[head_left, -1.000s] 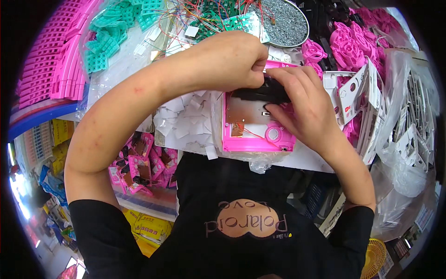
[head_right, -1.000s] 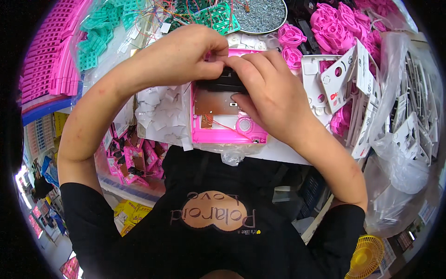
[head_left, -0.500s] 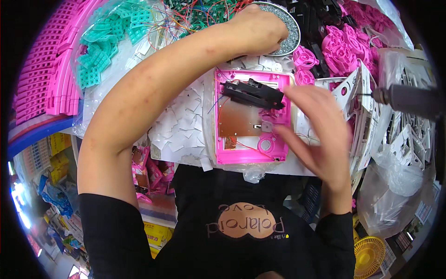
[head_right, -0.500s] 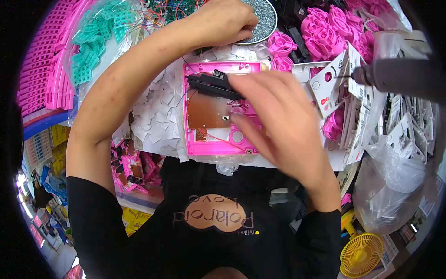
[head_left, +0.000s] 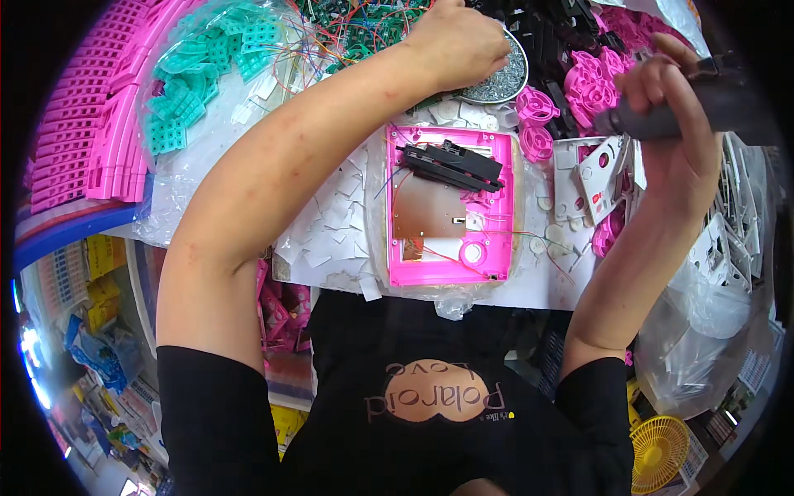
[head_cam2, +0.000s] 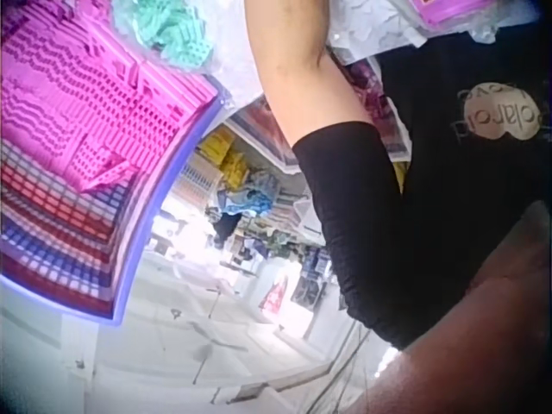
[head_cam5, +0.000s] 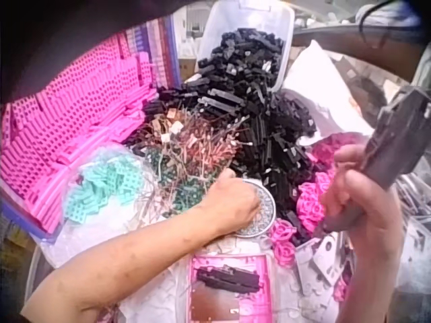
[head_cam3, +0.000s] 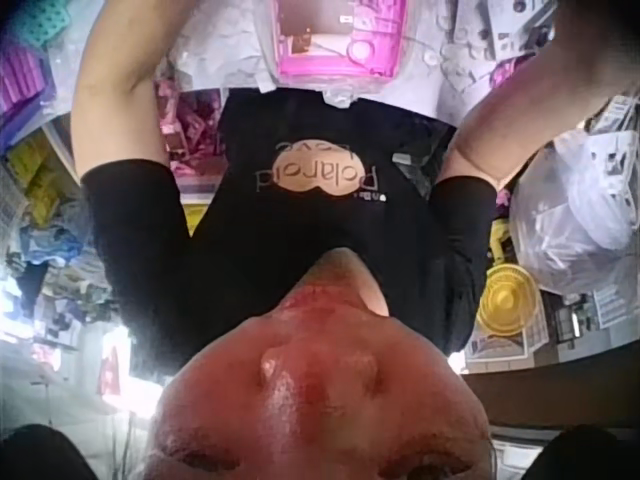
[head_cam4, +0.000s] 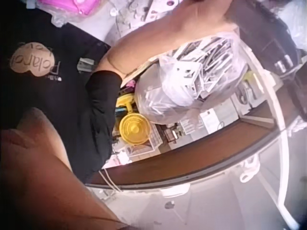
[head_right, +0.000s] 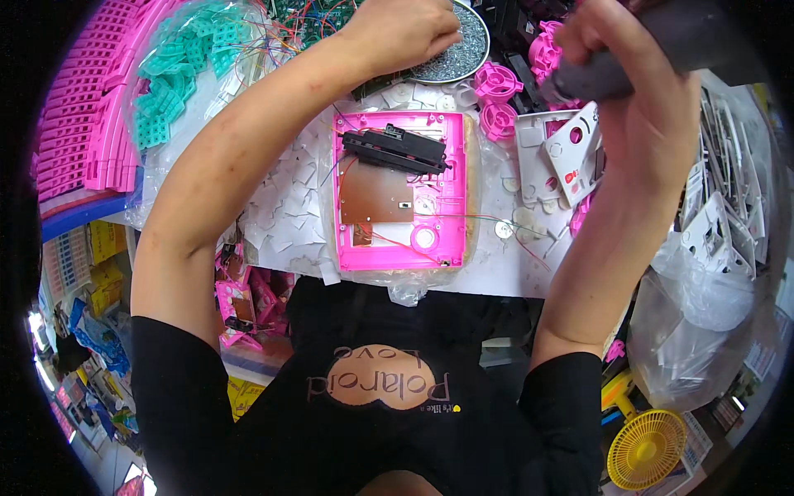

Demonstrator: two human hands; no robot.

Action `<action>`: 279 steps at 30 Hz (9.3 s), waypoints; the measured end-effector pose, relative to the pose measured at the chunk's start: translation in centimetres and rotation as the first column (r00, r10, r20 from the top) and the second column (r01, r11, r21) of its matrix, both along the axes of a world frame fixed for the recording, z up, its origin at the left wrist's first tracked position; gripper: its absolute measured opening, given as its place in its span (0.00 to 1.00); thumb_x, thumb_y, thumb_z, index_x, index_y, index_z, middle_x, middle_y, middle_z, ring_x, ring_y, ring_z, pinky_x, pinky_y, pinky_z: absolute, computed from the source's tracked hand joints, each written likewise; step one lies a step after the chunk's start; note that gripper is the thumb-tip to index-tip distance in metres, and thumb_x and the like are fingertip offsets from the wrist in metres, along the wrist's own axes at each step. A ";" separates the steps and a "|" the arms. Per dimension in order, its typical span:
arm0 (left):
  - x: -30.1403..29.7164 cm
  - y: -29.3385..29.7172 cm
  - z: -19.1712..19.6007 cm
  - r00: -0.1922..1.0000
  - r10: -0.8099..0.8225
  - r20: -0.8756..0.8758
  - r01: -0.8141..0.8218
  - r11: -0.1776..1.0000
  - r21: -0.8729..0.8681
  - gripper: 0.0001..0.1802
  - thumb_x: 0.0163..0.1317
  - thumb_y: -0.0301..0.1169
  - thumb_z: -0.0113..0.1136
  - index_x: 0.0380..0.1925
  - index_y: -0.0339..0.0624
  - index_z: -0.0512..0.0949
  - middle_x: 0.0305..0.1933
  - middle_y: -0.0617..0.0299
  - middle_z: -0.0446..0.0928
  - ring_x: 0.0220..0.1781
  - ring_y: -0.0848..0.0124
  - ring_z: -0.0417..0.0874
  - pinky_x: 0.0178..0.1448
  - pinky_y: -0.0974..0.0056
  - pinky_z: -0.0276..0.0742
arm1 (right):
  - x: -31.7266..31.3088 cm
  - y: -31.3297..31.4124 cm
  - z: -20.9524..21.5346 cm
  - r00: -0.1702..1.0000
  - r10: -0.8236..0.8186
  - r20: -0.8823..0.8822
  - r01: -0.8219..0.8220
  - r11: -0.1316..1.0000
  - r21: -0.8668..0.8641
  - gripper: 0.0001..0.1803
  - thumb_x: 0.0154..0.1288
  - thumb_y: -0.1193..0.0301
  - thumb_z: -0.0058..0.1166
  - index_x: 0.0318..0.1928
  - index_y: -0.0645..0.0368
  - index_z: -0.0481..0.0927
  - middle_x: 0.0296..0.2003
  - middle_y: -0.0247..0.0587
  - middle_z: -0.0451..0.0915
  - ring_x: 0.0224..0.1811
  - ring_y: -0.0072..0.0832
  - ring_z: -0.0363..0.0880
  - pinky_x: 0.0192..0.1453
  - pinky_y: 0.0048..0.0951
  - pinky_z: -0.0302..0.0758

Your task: Assemble internal electronic components and wiring into a pink plastic toy housing on a factory workbench.

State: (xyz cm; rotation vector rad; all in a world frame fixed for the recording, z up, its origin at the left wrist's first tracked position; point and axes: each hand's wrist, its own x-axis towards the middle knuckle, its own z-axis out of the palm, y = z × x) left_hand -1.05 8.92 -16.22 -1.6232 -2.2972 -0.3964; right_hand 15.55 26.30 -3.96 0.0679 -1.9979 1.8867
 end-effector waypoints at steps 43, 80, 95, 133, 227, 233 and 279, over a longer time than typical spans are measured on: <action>12.3 -13.2 2.7 0.943 0.015 0.332 -0.089 0.974 0.207 0.23 0.52 0.40 0.76 0.44 0.47 0.78 0.42 0.64 0.81 0.46 0.62 0.79 0.60 0.53 0.58 | 1.5 -5.9 -2.1 0.759 0.541 -0.363 -0.581 0.814 -0.004 0.17 0.80 0.64 0.41 0.63 0.51 0.73 0.26 0.26 0.66 0.27 0.22 0.65 0.48 0.37 0.71; 14.9 -13.6 0.2 0.928 0.018 0.372 -0.167 0.913 0.372 0.24 0.48 0.36 0.76 0.46 0.48 0.80 0.47 0.63 0.80 0.49 0.63 0.80 0.59 0.48 0.57 | 0.4 -11.3 -5.1 0.933 0.344 -0.104 -0.343 0.939 0.029 0.20 0.62 0.74 0.69 0.50 0.62 0.73 0.34 0.43 0.78 0.33 0.31 0.76 0.44 0.37 0.78; 14.4 -13.5 -0.9 0.788 0.147 0.597 -0.465 0.779 0.421 0.39 0.52 0.38 0.76 0.62 0.37 0.71 0.56 0.53 0.77 0.57 0.56 0.77 0.64 0.53 0.65 | 1.2 -6.0 -7.6 0.935 0.186 0.301 -0.268 0.927 0.262 0.17 0.66 0.73 0.66 0.54 0.63 0.82 0.36 0.32 0.83 0.33 0.14 0.79 0.35 0.18 0.76; 17.7 -14.6 1.3 0.928 0.233 0.292 -0.267 0.960 0.081 0.07 0.60 0.30 0.68 0.35 0.43 0.79 0.39 0.54 0.81 0.38 0.56 0.82 0.41 0.57 0.73 | -1.6 -8.8 -8.5 0.875 0.278 0.395 -0.390 0.889 0.239 0.18 0.71 0.59 0.57 0.43 0.64 0.84 0.27 0.39 0.82 0.28 0.22 0.81 0.34 0.27 0.76; 12.5 -8.5 4.0 0.887 -0.093 0.452 -0.094 0.922 0.375 0.06 0.54 0.30 0.74 0.31 0.47 0.85 0.25 0.68 0.78 0.31 0.68 0.78 0.55 0.56 0.62 | 1.9 -7.6 -1.4 0.835 0.407 -0.371 -0.517 0.810 -0.275 0.22 0.77 0.67 0.48 0.68 0.53 0.69 0.25 0.29 0.67 0.25 0.22 0.64 0.40 0.35 0.73; 13.1 -8.1 4.2 0.941 0.052 0.334 -0.170 0.927 0.335 0.10 0.53 0.36 0.75 0.31 0.48 0.83 0.31 0.68 0.80 0.40 0.66 0.79 0.59 0.52 0.60 | 0.1 -5.8 -4.9 0.725 0.481 -0.493 -0.628 0.756 -0.186 0.21 0.76 0.69 0.47 0.66 0.55 0.70 0.24 0.30 0.66 0.24 0.23 0.63 0.38 0.35 0.72; 34.6 -74.1 -18.8 -0.247 0.862 0.444 -0.667 0.182 -0.723 0.47 0.53 0.34 0.71 0.74 0.36 0.65 0.43 0.52 0.83 0.43 0.56 0.85 0.47 0.56 0.81 | 3.6 -1.8 -8.4 0.955 -0.278 -0.108 0.240 0.501 0.831 0.14 0.60 0.71 0.66 0.48 0.56 0.89 0.38 0.41 0.86 0.40 0.35 0.84 0.41 0.38 0.82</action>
